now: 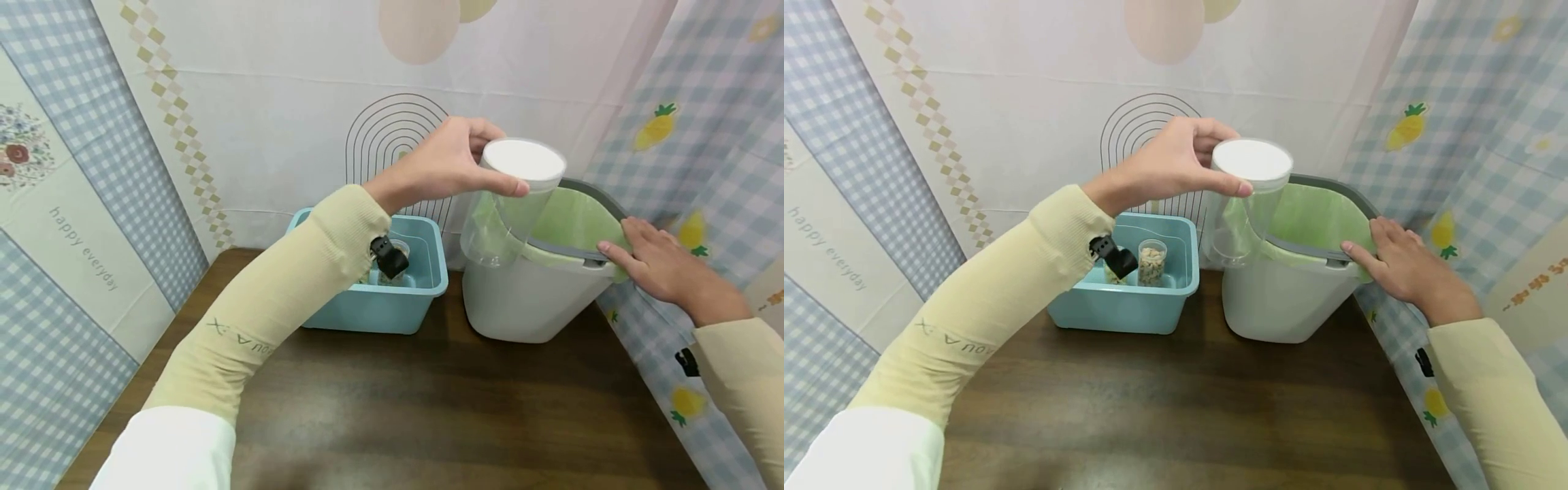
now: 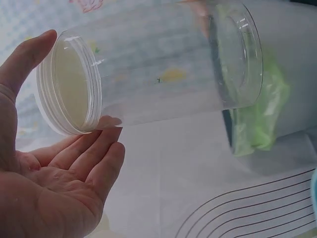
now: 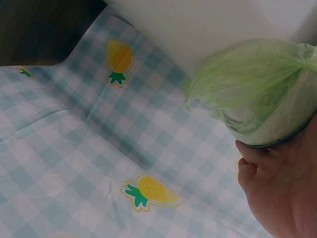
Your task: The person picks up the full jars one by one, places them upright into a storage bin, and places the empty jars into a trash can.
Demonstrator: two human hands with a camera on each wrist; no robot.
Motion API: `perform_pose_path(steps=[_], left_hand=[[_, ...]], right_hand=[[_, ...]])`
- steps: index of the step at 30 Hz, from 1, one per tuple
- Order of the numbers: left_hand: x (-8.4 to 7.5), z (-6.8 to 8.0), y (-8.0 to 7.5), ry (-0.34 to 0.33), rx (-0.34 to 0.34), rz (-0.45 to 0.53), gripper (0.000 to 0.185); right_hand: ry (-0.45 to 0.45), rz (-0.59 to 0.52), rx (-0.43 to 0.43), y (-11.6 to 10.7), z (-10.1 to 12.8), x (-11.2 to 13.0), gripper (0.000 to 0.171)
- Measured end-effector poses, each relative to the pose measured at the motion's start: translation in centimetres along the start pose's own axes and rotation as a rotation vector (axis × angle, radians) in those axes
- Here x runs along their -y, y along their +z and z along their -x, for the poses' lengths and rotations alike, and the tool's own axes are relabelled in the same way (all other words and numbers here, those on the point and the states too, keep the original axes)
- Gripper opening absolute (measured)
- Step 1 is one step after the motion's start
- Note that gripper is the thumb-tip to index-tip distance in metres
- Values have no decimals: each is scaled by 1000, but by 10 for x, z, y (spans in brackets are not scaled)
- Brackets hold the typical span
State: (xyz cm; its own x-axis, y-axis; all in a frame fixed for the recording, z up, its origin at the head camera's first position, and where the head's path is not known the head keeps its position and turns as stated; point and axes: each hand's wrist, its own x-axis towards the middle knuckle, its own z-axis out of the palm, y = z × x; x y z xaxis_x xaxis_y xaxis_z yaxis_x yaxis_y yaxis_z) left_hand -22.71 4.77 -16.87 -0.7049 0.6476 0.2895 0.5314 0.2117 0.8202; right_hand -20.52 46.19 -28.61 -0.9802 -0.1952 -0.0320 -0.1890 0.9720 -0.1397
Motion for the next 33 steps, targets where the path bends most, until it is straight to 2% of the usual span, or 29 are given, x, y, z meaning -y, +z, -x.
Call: perform_pose_path(steps=[7, 11, 17, 23, 28, 33], left_hand=[[-9, -20, 0, 16, -57, -54, 49], [-12, -30, 2, 12, -55, -99, 49], [-16, -48, 13, -1, -64, -92, 53], [-15, -68, 27, -3, -84, -124, 58], [-12, -82, 37, -5, -98, -99, 68], [0, -90, 46, -9, -119, -87, 60]], right_hand=[[13, -3, 9, 1, 1, -1, 86], [21, -2, 11, 1, 0, -2, 87], [33, 1, 4, 0, 1, -4, 87], [11, 12, -24, 1, 2, -3, 85], [24, 13, -26, 1, 3, -2, 86], [18, 19, -39, 1, 4, -1, 84]])
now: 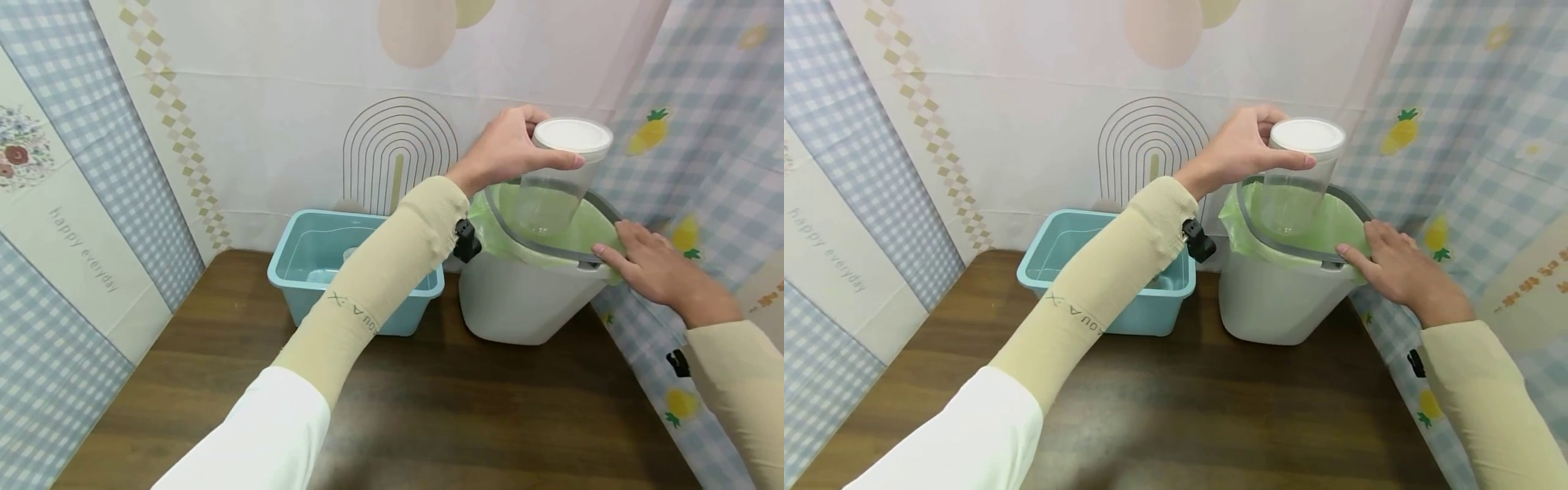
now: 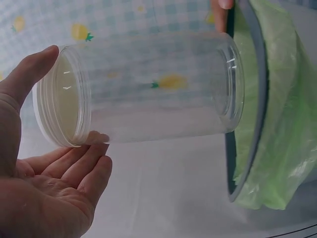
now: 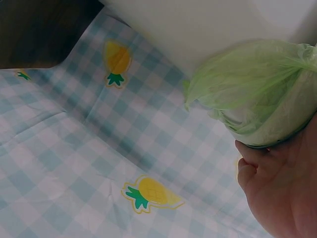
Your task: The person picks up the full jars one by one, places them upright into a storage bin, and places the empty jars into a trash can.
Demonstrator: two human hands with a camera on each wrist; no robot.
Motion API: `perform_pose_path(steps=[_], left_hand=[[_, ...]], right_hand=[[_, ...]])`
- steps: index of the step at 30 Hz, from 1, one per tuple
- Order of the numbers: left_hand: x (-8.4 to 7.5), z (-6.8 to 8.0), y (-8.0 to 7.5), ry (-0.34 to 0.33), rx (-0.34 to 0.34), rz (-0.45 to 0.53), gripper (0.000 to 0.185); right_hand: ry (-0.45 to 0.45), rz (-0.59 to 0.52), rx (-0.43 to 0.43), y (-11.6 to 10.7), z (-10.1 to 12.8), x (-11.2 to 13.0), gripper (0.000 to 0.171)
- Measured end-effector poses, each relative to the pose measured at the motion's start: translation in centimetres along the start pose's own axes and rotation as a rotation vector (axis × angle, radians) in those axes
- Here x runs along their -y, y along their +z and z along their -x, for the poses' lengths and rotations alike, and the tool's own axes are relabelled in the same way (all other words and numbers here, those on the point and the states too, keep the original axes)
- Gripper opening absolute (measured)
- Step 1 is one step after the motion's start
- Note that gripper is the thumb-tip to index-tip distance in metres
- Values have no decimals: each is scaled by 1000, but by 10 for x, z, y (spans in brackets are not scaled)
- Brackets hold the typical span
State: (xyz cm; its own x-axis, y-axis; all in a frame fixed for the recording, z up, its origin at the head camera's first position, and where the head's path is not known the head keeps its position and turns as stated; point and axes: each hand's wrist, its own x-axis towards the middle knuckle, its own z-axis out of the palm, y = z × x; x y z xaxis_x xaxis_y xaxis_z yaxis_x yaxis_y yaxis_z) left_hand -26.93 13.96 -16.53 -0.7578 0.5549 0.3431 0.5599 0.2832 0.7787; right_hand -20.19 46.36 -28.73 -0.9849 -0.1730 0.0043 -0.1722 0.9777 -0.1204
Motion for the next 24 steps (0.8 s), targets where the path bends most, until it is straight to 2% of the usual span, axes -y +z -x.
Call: perform_pose_path(steps=[10, 16, 24], left_hand=[[37, -3, 21, -4, -17, 49, 60], [53, -1, 29, -26, -9, 13, 62], [72, 0, 41, -31, -12, -40, 67]], right_hand=[[-24, 4, -29, 4, -3, 7, 79], [1, -26, 8, 2, -4, 8, 87], [-16, -15, -8, 2, -2, 8, 85]])
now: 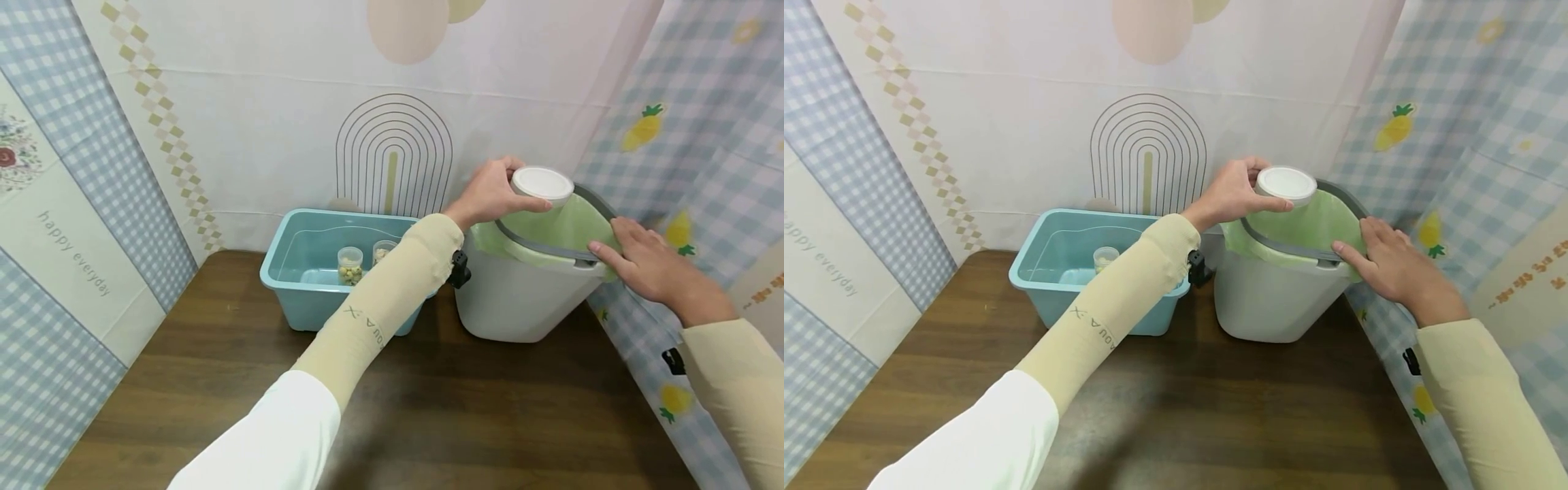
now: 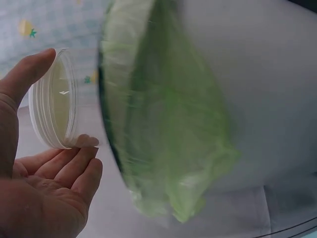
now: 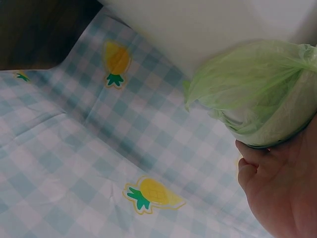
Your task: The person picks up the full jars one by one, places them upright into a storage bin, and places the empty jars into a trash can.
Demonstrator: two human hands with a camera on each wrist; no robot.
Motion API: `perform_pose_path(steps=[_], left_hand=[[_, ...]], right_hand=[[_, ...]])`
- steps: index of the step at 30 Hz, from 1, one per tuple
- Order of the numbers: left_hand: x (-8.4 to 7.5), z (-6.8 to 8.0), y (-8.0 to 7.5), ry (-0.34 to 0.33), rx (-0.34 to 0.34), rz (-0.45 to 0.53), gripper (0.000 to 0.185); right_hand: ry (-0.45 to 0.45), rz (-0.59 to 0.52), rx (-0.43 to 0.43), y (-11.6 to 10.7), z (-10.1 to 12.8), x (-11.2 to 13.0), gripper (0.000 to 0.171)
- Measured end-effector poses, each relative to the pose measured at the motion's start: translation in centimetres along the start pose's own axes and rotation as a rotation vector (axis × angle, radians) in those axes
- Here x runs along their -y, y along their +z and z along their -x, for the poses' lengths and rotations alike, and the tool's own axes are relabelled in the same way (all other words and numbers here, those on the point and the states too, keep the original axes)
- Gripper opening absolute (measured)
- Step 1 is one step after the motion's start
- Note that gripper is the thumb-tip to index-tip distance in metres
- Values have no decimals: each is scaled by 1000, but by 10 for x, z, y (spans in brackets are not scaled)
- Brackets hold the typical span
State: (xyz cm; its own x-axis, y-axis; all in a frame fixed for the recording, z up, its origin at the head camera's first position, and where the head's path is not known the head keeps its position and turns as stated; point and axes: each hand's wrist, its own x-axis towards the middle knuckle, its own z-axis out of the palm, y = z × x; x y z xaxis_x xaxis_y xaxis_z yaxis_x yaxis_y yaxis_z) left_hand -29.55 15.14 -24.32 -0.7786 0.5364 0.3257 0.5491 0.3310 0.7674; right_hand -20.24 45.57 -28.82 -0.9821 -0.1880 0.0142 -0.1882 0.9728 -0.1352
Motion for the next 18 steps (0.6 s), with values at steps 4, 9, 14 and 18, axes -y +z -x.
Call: perform_pose_path(steps=[4, 9, 14, 18], left_hand=[[9, 0, 6, -2, 17, -70, 70], [19, 4, 13, -30, 30, -191, 81], [18, 11, 12, -70, 53, -189, 91], [17, 19, 3, -68, 54, -169, 89]], right_hand=[[0, -5, 2, 1, 1, -1, 85], [-14, -7, -6, 2, 1, -2, 83], [-11, -20, 3, 2, 2, -2, 84], [-3, -30, 25, 0, 2, -1, 85]])
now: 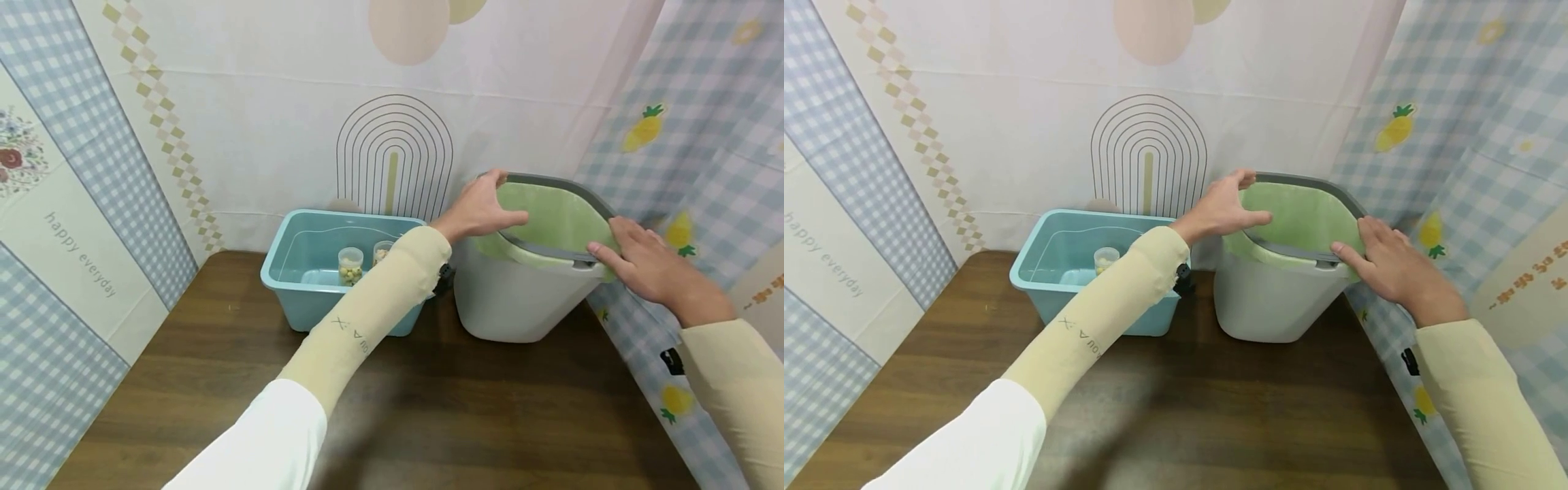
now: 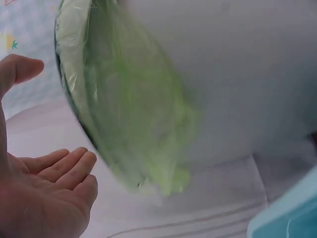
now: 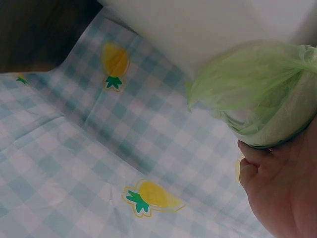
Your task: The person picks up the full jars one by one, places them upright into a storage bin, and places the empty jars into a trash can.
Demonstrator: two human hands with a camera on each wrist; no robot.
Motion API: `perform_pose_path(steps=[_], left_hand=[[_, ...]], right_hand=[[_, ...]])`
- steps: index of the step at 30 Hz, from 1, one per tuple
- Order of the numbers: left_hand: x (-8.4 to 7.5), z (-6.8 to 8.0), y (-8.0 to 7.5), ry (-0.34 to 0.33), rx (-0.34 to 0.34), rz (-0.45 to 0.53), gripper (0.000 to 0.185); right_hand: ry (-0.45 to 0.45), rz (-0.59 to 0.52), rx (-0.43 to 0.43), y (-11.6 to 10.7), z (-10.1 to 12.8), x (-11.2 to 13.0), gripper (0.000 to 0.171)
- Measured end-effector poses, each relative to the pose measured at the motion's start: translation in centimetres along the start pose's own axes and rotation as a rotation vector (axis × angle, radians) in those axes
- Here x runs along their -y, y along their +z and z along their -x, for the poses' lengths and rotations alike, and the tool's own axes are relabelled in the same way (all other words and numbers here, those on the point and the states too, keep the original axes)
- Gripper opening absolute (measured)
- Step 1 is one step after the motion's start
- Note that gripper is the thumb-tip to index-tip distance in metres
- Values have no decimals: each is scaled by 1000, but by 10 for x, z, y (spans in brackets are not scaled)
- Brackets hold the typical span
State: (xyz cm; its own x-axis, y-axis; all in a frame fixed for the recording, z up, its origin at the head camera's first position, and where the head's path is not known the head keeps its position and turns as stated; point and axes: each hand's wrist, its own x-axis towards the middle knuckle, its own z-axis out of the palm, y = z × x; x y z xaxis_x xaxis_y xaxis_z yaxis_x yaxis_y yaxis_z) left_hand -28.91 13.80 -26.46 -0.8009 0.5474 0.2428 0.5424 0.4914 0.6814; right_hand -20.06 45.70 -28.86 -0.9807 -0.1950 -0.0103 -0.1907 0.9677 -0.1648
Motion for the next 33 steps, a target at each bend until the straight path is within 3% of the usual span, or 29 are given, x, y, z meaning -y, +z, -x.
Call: perform_pose_path(steps=[20, 28, 33], left_hand=[[-3, 66, -75, 81, 85, -339, 96], [-4, 93, -92, 118, 117, -474, 98], [5, 113, -101, 99, 154, -526, 98]], right_hand=[[0, 14, 9, -2, -4, 2, 85], [-44, 26, -58, 0, -3, -1, 72], [-24, 10, -29, -1, -1, -4, 78]])
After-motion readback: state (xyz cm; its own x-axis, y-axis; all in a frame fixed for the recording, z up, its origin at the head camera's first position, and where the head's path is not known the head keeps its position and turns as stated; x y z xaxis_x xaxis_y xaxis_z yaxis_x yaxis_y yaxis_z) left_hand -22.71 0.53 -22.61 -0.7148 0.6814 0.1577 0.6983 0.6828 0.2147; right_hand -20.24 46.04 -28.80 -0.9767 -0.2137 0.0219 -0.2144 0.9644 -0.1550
